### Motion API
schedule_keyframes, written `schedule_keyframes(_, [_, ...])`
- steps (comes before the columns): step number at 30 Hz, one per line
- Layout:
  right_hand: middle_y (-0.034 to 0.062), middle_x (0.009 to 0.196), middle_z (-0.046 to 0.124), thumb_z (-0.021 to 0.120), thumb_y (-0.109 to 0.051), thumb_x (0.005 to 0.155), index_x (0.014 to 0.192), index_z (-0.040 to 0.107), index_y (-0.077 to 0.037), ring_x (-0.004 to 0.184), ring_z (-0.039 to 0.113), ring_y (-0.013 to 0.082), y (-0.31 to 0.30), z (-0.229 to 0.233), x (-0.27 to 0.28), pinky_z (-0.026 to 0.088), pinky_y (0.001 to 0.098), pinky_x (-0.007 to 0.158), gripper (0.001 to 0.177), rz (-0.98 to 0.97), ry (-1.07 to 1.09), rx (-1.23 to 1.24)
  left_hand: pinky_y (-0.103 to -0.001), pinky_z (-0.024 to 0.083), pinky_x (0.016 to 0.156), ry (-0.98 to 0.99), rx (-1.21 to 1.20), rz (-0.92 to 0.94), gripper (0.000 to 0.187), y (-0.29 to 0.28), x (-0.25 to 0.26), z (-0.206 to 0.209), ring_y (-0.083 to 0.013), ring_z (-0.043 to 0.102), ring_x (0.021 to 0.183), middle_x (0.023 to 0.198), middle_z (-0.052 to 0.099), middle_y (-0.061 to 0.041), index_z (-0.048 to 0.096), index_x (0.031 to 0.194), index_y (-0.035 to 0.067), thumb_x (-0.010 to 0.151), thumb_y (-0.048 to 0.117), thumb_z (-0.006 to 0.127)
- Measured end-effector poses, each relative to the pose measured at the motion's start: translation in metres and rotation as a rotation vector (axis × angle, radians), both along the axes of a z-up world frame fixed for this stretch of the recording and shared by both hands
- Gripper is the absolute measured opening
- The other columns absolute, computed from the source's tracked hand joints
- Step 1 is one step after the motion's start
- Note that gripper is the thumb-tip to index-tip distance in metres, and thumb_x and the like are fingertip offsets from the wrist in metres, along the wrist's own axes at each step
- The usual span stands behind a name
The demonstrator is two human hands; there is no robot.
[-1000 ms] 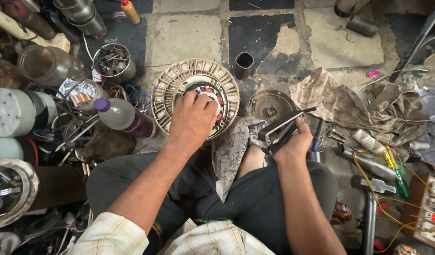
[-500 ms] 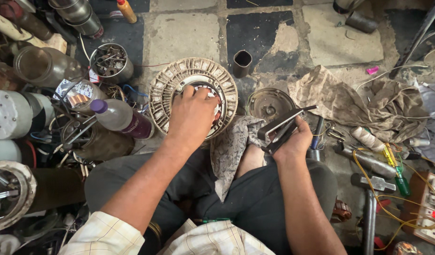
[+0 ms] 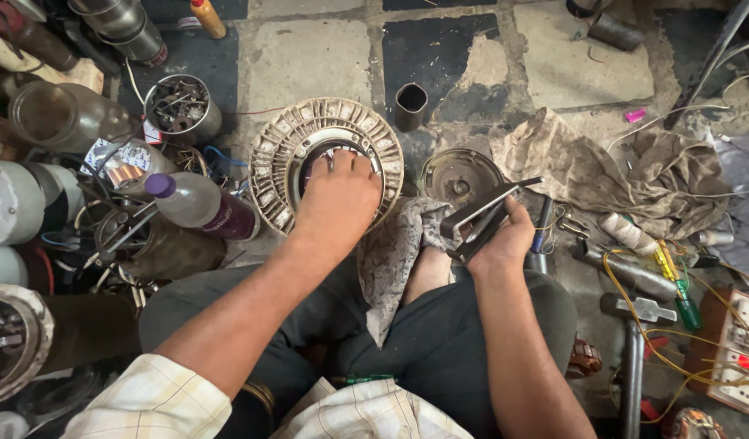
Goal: The person sits on the floor and works on a disassembled electric motor. They use a caliper to measure a part, apply lubricant from a bottle, and use a hammer and pliers to adjust components on the motor housing.
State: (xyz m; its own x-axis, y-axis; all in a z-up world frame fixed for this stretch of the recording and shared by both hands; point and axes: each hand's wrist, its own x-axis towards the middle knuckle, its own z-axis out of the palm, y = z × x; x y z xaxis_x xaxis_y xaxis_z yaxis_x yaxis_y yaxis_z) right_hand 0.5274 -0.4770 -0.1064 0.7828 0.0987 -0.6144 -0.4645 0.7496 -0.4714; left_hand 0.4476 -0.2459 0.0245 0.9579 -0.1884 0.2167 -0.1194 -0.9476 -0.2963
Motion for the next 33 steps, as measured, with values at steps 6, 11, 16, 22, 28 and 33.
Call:
schedule_keyframes(6, [0.0058, 0.09, 0.072, 0.049, -0.035, 0.099, 0.097, 0.069, -0.011, 0.082, 0.069, 0.0249, -0.001, -0.009, 0.002, 0.058, 0.0431, 0.076, 0.031, -0.024, -0.012, 0.047, -0.048, 0.048, 0.085, 0.018, -0.273, 0.024, 0.027, 0.009, -0.008, 0.0, -0.0295, 0.06, 0.105, 0.109, 0.068, -0.009, 0.078, 0.103, 0.008, 0.083, 0.024, 0.071])
schedule_keyframes(11, [0.007, 0.086, 0.069, 0.054, -0.033, 0.101, 0.1, 0.067, -0.009, 0.079, 0.067, 0.0252, 0.001, -0.017, 0.002, 0.054, 0.0421, 0.072, 0.027, -0.037, -0.141, 0.016, -0.049, 0.044, 0.094, -0.023, -0.465, 0.06, 0.022, 0.018, -0.013, 0.0, -0.0286, 0.057, 0.113, 0.115, 0.068, -0.006, 0.077, 0.1, 0.013, 0.078, 0.018, 0.077])
schedule_keyframes(16, [0.0033, 0.098, 0.067, 0.062, -0.023, 0.099, 0.104, 0.057, -0.014, 0.091, 0.067, 0.0223, 0.007, -0.009, -0.003, 0.056, 0.0451, 0.08, 0.012, -0.032, -0.23, -0.158, -0.05, 0.043, 0.094, -0.08, -0.52, 0.037, 0.03, 0.017, -0.02, 0.001, -0.0297, 0.056, 0.114, 0.116, 0.067, -0.007, 0.075, 0.107, 0.012, 0.079, 0.021, 0.08])
schedule_keyframes(22, [0.0038, 0.099, 0.069, 0.061, -0.022, 0.096, 0.105, 0.059, -0.014, 0.094, 0.068, 0.0213, 0.008, -0.008, -0.005, 0.058, 0.0438, 0.083, 0.012, 0.035, -0.263, -0.086, -0.05, 0.043, 0.096, -0.076, -0.549, 0.048, 0.051, 0.017, -0.024, 0.003, -0.0307, 0.056, 0.114, 0.117, 0.065, -0.009, 0.066, 0.126, 0.008, 0.077, 0.019, 0.079])
schedule_keyframes(28, [0.0038, 0.098, 0.07, 0.064, -0.019, 0.096, 0.105, 0.06, -0.013, 0.091, 0.069, 0.0205, 0.01, -0.005, -0.009, 0.057, 0.0402, 0.076, 0.011, 0.054, -0.298, -0.056, -0.05, 0.042, 0.108, -0.183, -0.657, -0.01, 0.056, 0.02, -0.038, -0.003, -0.0343, 0.053, 0.124, 0.131, 0.059, -0.014, 0.056, 0.137, 0.005, 0.083, 0.007, 0.07])
schedule_keyframes(33, [0.008, 0.103, 0.073, 0.064, -0.013, 0.099, 0.108, 0.063, -0.007, 0.096, 0.072, 0.0224, 0.029, 0.029, -0.026, 0.061, 0.044, 0.086, 0.011, 0.023, -0.408, 0.052, -0.052, 0.038, 0.112, -0.208, -0.8, -0.05, 0.076, 0.018, -0.058, 0.0, -0.0432, 0.048, 0.129, 0.139, 0.048, -0.023, 0.043, 0.144, 0.001, 0.077, 0.014, 0.077])
